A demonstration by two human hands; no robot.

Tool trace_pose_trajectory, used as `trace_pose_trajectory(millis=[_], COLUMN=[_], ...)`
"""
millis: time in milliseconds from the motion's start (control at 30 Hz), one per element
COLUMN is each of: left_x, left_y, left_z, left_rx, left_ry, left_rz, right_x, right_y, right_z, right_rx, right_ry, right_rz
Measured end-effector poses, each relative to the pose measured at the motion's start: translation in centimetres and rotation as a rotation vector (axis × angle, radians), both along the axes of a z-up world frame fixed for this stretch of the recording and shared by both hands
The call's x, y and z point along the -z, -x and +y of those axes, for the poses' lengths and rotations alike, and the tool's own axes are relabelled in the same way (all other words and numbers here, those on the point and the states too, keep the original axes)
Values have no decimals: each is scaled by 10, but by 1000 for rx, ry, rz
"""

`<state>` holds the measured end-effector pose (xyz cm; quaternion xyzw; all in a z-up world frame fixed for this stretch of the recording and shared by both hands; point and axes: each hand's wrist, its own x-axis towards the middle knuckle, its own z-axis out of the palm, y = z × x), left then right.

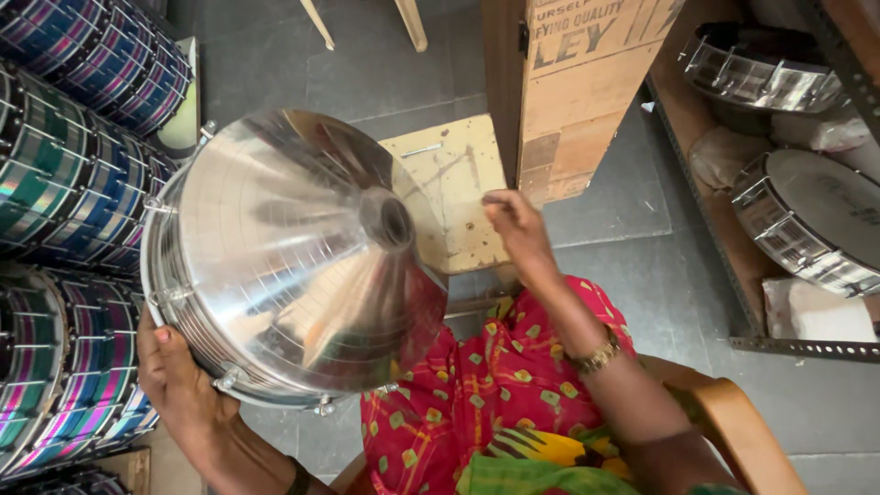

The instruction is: The person assembles a drum by attaching the metal shell to the drum head frame and tightening the metal lug nuts and tension rods by hand.

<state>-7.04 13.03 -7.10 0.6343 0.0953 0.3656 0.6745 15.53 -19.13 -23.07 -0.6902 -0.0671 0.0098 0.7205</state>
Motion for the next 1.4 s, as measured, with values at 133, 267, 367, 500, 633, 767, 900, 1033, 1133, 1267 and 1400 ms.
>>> trace_pose_trajectory(millis=[133, 267, 367, 500, 633, 767, 900, 1033, 1133, 1267, 1400], left_x=[-4, -1, 10, 42, 72, 91, 84, 48, 14, -10, -17], left_y=[0, 1, 4, 3, 10, 26, 30, 22, 9, -5, -16], left_z=[-9, -16, -9, 35, 96, 120, 105, 50, 2, -40, -54], left_rx=[-38, -85, -62, -232, -192, -138, -102, -56, -59, -86, -115], left_ry=[-48, -177, -219, -310, -271, -229, -213, -196, -158, -84, -123], left_rz=[46, 91, 97, 144, 142, 154, 142, 160, 118, 34, 82], right_x=[2, 16, 36, 62, 82, 77, 68, 67, 69, 64, 43], right_y=[-34, -81, -113, -150, -161, -151, -141, -133, -128, -126, -121], right_z=[39, 66, 85, 110, 117, 100, 75, 58, 44, 25, 3], right_rx=[-84, -118, -156, -160, -160, -68, -29, 23, 27, -52, -54], right_ry=[217, 759, 939, 1099, 1177, 1192, 1123, 1158, 1124, 1100, 820], right_rz=[218, -278, -382, -494, -594, -759, -802, -789, -778, -603, -457])
